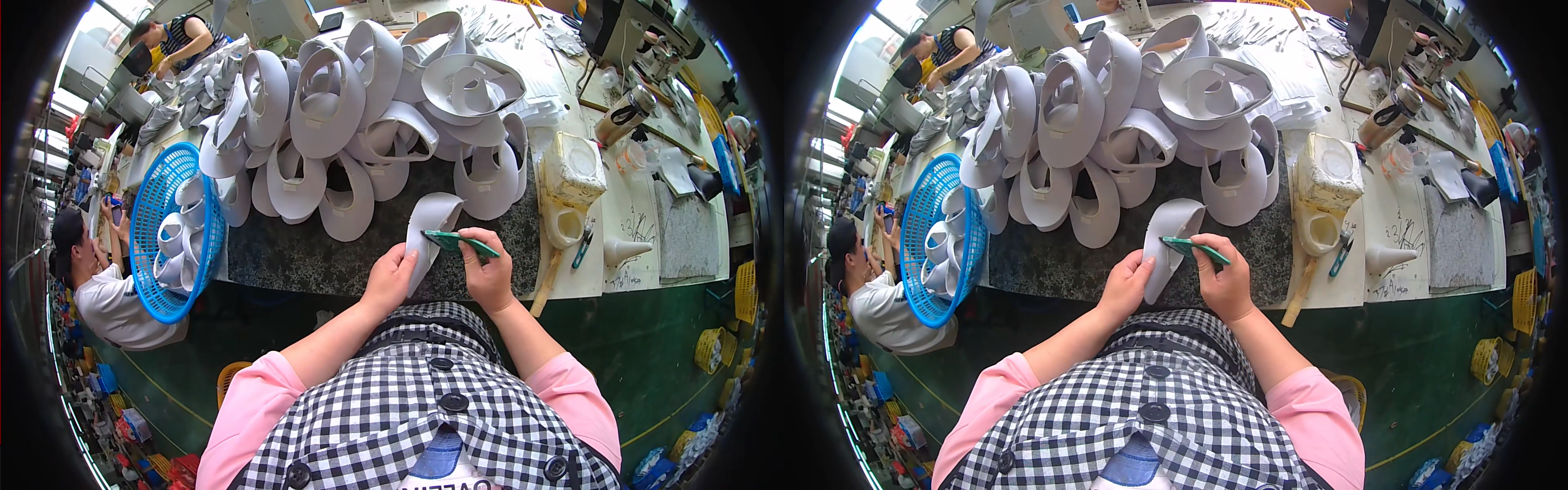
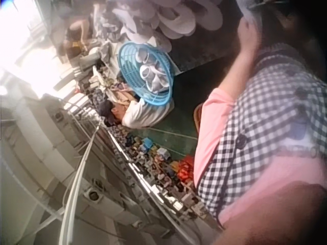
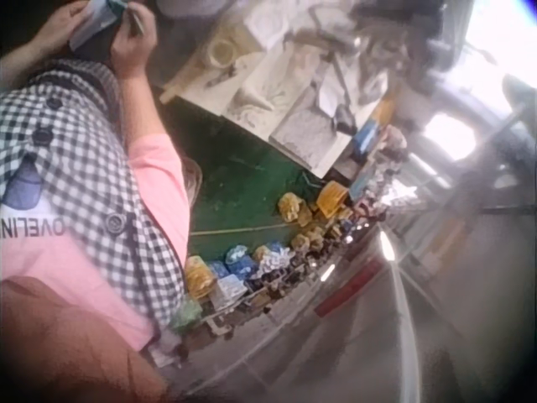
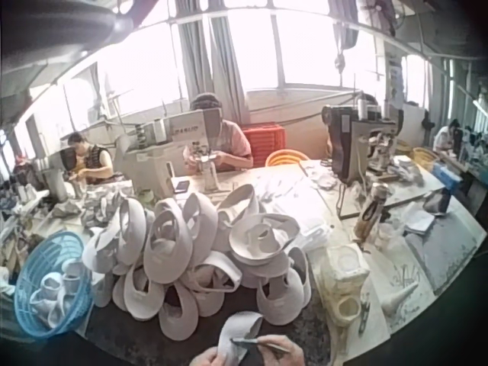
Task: The person applies adhesive to white shoe components using a brush.
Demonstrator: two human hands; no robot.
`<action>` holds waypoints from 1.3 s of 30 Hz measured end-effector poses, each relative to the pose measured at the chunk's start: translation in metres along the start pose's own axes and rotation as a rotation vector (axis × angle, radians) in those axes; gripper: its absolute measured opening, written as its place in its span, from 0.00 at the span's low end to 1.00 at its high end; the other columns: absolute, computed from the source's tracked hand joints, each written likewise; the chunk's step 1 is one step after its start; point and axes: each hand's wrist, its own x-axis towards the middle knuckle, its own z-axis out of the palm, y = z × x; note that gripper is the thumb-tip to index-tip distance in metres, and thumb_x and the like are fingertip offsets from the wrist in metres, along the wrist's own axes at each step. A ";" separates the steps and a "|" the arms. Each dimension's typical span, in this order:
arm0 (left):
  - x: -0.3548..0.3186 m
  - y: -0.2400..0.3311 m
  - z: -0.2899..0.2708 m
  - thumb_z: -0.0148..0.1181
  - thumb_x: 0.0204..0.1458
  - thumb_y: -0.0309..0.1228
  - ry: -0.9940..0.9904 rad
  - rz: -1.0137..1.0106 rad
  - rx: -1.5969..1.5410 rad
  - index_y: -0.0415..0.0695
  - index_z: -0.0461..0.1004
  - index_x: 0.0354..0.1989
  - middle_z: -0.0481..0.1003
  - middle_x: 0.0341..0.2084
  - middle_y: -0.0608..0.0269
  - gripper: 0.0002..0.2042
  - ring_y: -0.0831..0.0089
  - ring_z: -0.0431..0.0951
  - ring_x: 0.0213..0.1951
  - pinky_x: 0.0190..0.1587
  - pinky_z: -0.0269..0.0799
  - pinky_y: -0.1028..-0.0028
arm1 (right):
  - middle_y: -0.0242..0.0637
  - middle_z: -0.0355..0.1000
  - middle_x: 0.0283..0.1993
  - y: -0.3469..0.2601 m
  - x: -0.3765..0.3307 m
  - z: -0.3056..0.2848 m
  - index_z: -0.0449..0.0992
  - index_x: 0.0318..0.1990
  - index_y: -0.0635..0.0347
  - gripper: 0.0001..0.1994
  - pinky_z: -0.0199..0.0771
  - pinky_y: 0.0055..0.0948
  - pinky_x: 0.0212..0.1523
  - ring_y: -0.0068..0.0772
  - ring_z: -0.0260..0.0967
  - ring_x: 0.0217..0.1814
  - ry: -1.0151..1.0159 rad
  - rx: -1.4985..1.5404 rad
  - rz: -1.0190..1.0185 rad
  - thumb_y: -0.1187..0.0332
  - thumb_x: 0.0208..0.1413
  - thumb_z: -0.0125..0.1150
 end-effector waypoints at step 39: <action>-0.018 0.019 0.009 0.59 0.49 0.20 -0.220 -0.502 -0.454 0.31 0.62 0.56 0.71 0.50 0.52 0.24 0.63 0.71 0.54 0.60 0.64 0.66 | 0.44 0.76 0.33 0.059 0.015 -0.174 0.75 0.43 0.57 0.07 0.72 0.31 0.38 0.37 0.75 0.35 0.464 -0.634 0.221 0.73 0.57 0.58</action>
